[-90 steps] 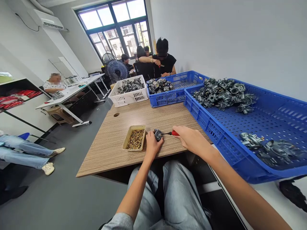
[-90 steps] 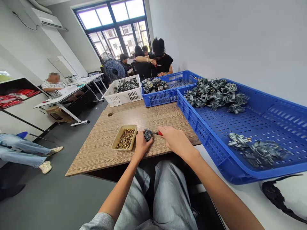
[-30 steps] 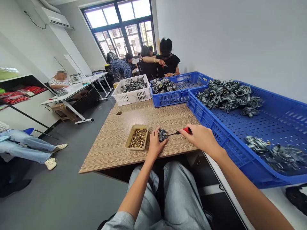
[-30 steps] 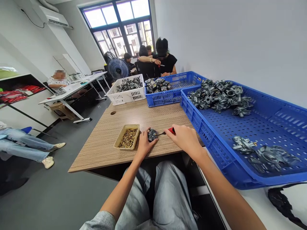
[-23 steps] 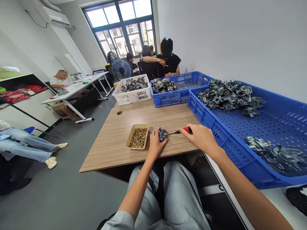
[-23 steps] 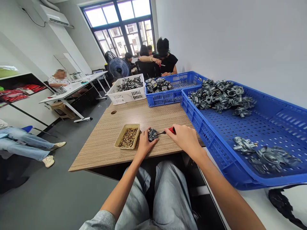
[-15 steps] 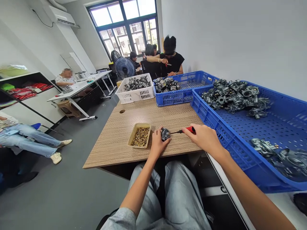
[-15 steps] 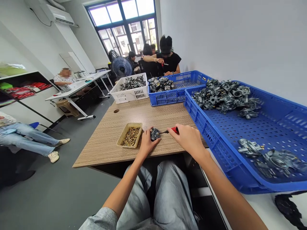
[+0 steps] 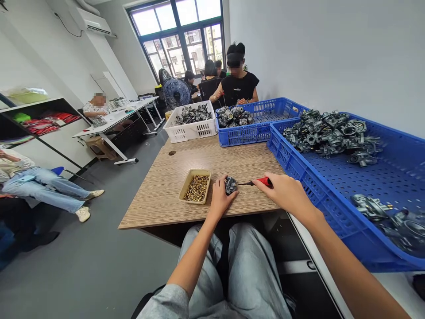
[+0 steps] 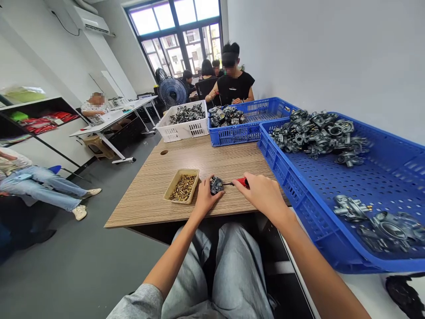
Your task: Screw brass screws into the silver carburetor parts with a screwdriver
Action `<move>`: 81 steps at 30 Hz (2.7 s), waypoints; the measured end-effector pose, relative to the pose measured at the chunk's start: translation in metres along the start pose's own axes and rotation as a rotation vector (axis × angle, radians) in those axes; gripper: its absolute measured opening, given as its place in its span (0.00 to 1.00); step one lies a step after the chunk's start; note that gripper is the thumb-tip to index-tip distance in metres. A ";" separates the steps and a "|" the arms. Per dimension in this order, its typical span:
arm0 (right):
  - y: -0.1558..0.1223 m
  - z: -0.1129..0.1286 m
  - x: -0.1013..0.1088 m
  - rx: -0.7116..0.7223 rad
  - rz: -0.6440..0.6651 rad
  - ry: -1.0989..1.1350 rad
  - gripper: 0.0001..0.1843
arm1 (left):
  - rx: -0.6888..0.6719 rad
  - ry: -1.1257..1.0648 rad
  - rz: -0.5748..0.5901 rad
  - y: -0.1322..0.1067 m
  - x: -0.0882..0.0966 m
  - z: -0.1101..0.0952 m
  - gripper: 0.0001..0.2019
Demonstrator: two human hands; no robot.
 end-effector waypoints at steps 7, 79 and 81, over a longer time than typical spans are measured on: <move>0.000 -0.001 0.000 0.001 -0.003 -0.006 0.26 | 0.011 -0.001 0.017 0.001 0.000 -0.001 0.40; -0.002 -0.001 -0.004 0.015 0.052 -0.012 0.24 | -0.009 0.025 0.011 0.001 0.000 -0.001 0.39; -0.002 -0.001 -0.004 0.026 0.044 -0.010 0.23 | -0.008 0.026 0.007 0.002 0.001 -0.002 0.39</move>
Point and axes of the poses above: each hand's wrist, its own y-axis towards the middle knuckle, its own x-axis out of the back of the hand, z = x × y, the point moved 6 cm from there along y, towards the middle knuckle, and after that the axes turned 10 degrees about -z, right-handed, at the moved point
